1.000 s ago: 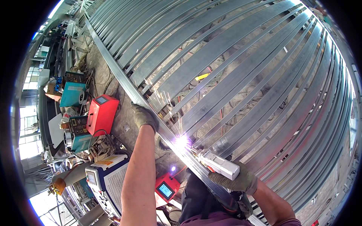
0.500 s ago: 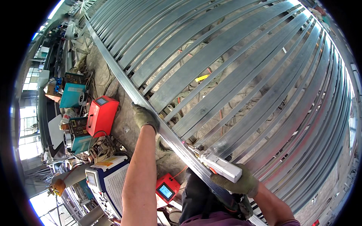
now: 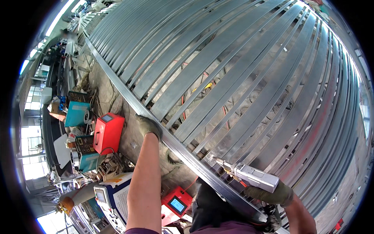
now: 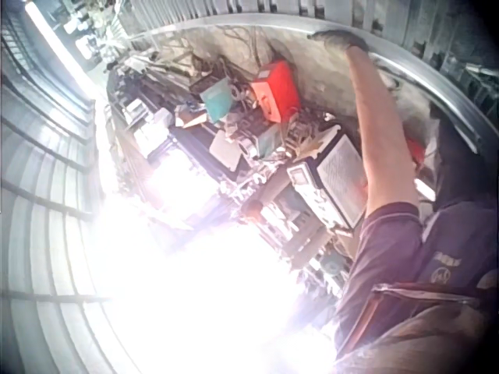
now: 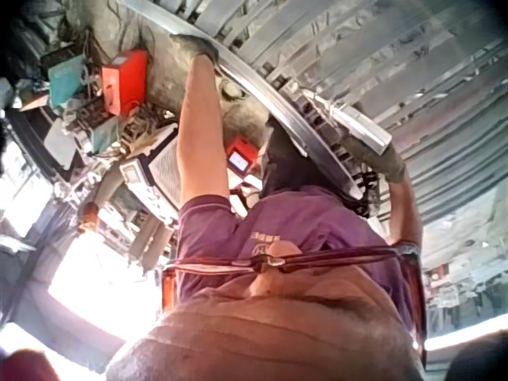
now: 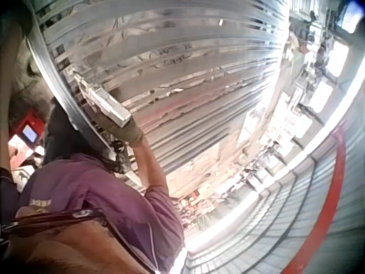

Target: The person welds a long metal bar to a curved metal frame using a handheld welding torch. The welder moves steadily along the seam, creating a continuous weld bead while sparks and smoke are produced.

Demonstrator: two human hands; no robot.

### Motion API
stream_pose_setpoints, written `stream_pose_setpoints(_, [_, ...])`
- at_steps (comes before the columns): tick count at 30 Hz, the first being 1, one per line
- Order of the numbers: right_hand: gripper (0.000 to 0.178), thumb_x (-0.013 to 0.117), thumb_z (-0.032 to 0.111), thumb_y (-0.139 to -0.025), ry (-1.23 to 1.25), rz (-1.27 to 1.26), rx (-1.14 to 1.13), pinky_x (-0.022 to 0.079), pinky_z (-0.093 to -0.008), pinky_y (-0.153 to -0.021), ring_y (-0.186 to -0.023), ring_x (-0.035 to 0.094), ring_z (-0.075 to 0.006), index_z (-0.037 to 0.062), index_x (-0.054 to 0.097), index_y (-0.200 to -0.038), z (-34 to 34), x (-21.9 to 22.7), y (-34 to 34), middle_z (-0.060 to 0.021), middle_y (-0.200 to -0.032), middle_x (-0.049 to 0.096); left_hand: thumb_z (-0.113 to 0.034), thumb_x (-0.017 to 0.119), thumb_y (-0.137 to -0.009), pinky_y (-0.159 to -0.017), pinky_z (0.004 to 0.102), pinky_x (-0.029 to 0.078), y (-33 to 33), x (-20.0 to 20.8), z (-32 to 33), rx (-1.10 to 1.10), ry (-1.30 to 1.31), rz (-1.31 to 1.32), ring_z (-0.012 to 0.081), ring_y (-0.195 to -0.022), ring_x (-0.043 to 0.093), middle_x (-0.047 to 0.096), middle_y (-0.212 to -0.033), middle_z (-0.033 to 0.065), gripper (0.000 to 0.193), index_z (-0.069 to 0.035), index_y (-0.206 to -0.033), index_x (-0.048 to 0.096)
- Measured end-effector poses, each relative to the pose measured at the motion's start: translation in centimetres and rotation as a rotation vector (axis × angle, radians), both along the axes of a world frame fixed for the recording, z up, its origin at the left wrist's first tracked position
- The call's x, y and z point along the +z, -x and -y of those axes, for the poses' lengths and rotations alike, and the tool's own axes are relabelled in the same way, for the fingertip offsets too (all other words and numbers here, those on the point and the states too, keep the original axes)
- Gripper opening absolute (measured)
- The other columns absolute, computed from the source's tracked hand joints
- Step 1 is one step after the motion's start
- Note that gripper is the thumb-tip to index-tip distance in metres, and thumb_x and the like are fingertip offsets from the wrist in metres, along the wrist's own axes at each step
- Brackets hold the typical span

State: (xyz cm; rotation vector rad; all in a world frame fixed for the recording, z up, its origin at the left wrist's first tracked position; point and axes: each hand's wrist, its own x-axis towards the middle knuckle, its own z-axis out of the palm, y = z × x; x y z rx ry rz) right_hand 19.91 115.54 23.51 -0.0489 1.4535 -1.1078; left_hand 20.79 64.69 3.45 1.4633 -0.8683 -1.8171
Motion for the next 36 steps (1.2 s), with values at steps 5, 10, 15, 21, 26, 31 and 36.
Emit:
stream_pose_setpoints(5, [0.049, 0.08, 0.024, -0.097, -0.059, -0.198, 0.083, 0.057, -0.0296, -0.071, -0.083, 0.066, -0.0093, 0.0034, 0.067, -0.139, 1.1, -0.4, 0.3, -0.0021, -0.1, 0.074, -0.068, 0.033, -0.11, -0.105, 0.0429, 0.057, -2.2, 0.3, -3.2, -0.216, 0.12, 0.496, 0.0353, -0.122, 0.071, 0.072, -0.136, 0.0197, 0.085, 0.003, -0.145, 0.063])
stream_pose_setpoints(10, [0.053, 0.083, 0.032, -0.096, 0.125, -0.194, 0.066, 0.057, -0.0302, -0.08, -0.09, 0.066, -0.0121, 0.0072, 0.068, -0.141, 3.6, -4.4, 0.1, -0.0058, -0.107, 0.076, -0.069, 0.033, -0.109, -0.101, 0.0421, 0.057, -4.1, -0.7, -8.7, -0.149, 0.17, 0.59, 0.0352, -0.115, 0.072, 0.073, -0.13, 0.0214, 0.086, 0.003, -0.141, 0.066])
stream_pose_setpoints(15, [0.056, 0.084, 0.039, -0.097, 0.263, -0.266, 0.054, 0.057, -0.0304, -0.079, -0.089, 0.067, -0.0103, 0.0079, 0.068, -0.142, 5.4, -7.3, -0.4, -0.0046, -0.105, 0.077, -0.069, 0.046, -0.107, -0.103, 0.0384, 0.052, -5.1, -1.7, -8.3, -0.078, 0.105, 0.46, 0.026, -0.111, 0.067, 0.071, -0.13, 0.0119, 0.078, -0.002, -0.143, 0.065])
stream_pose_setpoints(21, [0.054, 0.085, 0.03, -0.098, 0.265, -0.17, 0.08, 0.055, -0.0285, -0.076, -0.088, 0.065, -0.0069, 0.0091, 0.068, -0.144, 6.0, -8.4, 0.1, 0.0, -0.106, 0.077, -0.072, 0.036, -0.109, -0.089, 0.0399, 0.058, -4.1, 0.8, -9.7, -0.086, 0.171, 0.591, 0.0299, -0.094, 0.071, 0.077, -0.108, 0.016, 0.085, 0.002, -0.132, 0.071])
stream_pose_setpoints(26, [0.052, 0.084, 0.029, -0.098, 0.361, -0.185, -0.031, 0.054, -0.0289, -0.07, -0.081, 0.062, -0.0061, 0.01, 0.068, -0.144, 6.2, -9.5, -0.6, 0.0014, -0.1, 0.076, -0.072, 0.029, -0.109, -0.1, 0.0433, 0.055, -4.6, 0.6, -8.9, -0.201, 0.136, 0.777, 0.0377, -0.113, 0.07, 0.075, -0.123, 0.0227, 0.092, 0.006, -0.135, 0.069])
stream_pose_setpoints(31, [0.053, 0.083, 0.031, -0.098, 0.251, -0.124, 0.038, 0.053, -0.0287, -0.068, -0.078, 0.063, -0.006, 0.0103, 0.068, -0.144, 6.1, -8.8, 0.0, 0.0008, -0.097, 0.076, -0.074, 0.027, -0.108, -0.1, 0.0448, 0.055, -4.4, 1.0, -9.1, -0.217, 0.157, 0.834, 0.0389, -0.113, 0.07, 0.075, -0.121, 0.0242, 0.095, 0.007, -0.131, 0.071])
stream_pose_setpoints(36, [0.053, 0.083, 0.035, -0.098, 0.242, -0.137, 0.054, 0.052, -0.0292, -0.061, -0.069, 0.062, -0.0066, 0.0099, 0.069, -0.142, 6.1, -8.8, 0.0, -0.0001, -0.088, 0.074, -0.076, 0.034, -0.107, -0.08, 0.0406, 0.059, -4.9, -0.6, -8.8, -0.173, 0.199, 0.793, 0.0284, -0.085, 0.072, 0.077, -0.101, 0.0146, 0.092, 0.006, -0.124, 0.073])
